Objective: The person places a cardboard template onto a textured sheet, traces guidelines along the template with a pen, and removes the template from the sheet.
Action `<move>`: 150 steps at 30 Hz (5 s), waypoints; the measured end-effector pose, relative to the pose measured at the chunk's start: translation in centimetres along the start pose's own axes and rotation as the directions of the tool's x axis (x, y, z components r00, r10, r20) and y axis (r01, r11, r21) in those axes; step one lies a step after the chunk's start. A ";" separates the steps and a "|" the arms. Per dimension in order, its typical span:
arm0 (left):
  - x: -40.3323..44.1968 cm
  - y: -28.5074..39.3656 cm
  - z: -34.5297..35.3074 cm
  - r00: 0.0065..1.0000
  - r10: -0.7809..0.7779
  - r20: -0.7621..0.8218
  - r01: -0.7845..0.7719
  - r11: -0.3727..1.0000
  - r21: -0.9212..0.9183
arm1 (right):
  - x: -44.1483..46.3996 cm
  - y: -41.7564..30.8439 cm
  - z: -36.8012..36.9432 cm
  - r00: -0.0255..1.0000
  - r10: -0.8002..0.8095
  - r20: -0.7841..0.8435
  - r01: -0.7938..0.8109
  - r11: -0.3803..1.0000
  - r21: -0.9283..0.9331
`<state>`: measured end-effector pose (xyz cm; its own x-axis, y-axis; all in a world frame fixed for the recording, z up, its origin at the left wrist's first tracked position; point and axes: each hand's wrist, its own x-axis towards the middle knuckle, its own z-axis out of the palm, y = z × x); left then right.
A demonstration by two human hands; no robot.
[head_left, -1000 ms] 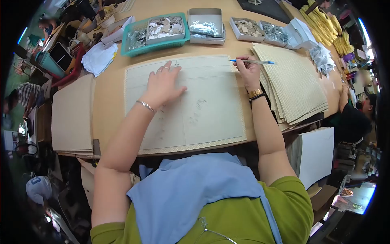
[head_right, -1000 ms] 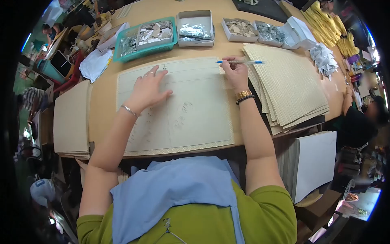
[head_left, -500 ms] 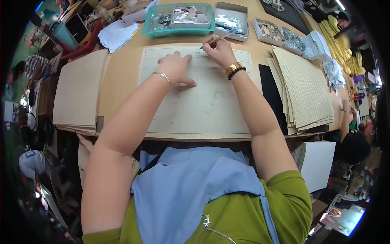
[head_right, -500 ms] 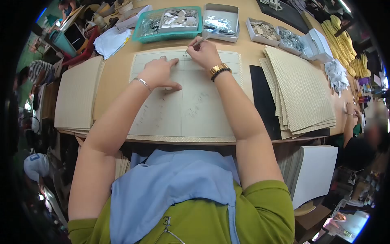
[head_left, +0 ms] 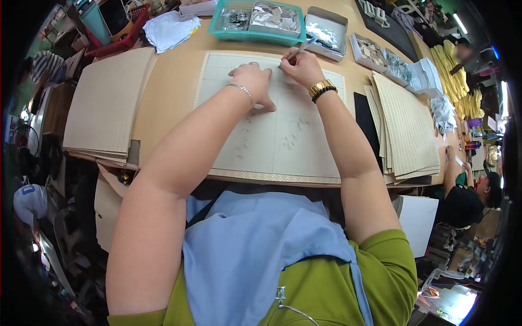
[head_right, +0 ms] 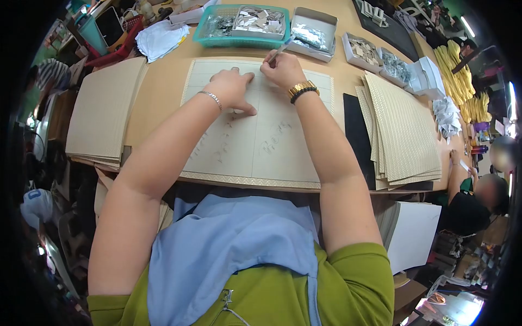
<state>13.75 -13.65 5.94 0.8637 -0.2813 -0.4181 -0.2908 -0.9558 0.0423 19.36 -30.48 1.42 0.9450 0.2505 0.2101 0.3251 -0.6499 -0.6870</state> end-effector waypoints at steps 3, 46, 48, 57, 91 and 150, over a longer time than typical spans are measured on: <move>0.1 0.0 0.0 1.000 -0.005 0.000 0.005 1.000 0.005 | 0.0 -0.2 0.0 1.000 0.006 0.020 -0.005 1.000 -0.026; -0.2 -0.1 0.3 0.996 0.034 -0.082 -0.030 0.998 0.055 | -0.3 2.0 0.3 0.996 0.066 -0.065 -0.059 0.993 0.104; -0.1 -0.1 0.3 0.996 0.038 -0.079 -0.033 0.998 0.058 | -0.4 1.8 0.3 0.997 0.040 -0.071 -0.034 0.996 0.083; -0.1 0.1 0.0 1.000 0.014 -0.019 -0.013 0.999 0.036 | -0.7 0.5 -0.1 1.000 0.001 -0.029 0.000 1.000 0.021; -1.2 -0.9 1.8 0.974 0.064 -0.216 -0.051 0.997 0.065 | -14.1 0.0 -7.0 0.888 -0.167 -0.429 0.311 0.905 0.291; -3.6 -10.1 10.0 0.852 -0.012 -0.523 -0.042 0.995 -0.091 | -17.8 -14.4 6.3 0.869 -0.394 0.300 0.305 0.903 0.301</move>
<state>9.50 -2.17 -2.03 0.9548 -0.2726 0.1182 -0.2880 -0.9471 0.1419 -2.38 -21.09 3.22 0.6824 0.6890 0.2441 0.5715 -0.2946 -0.7659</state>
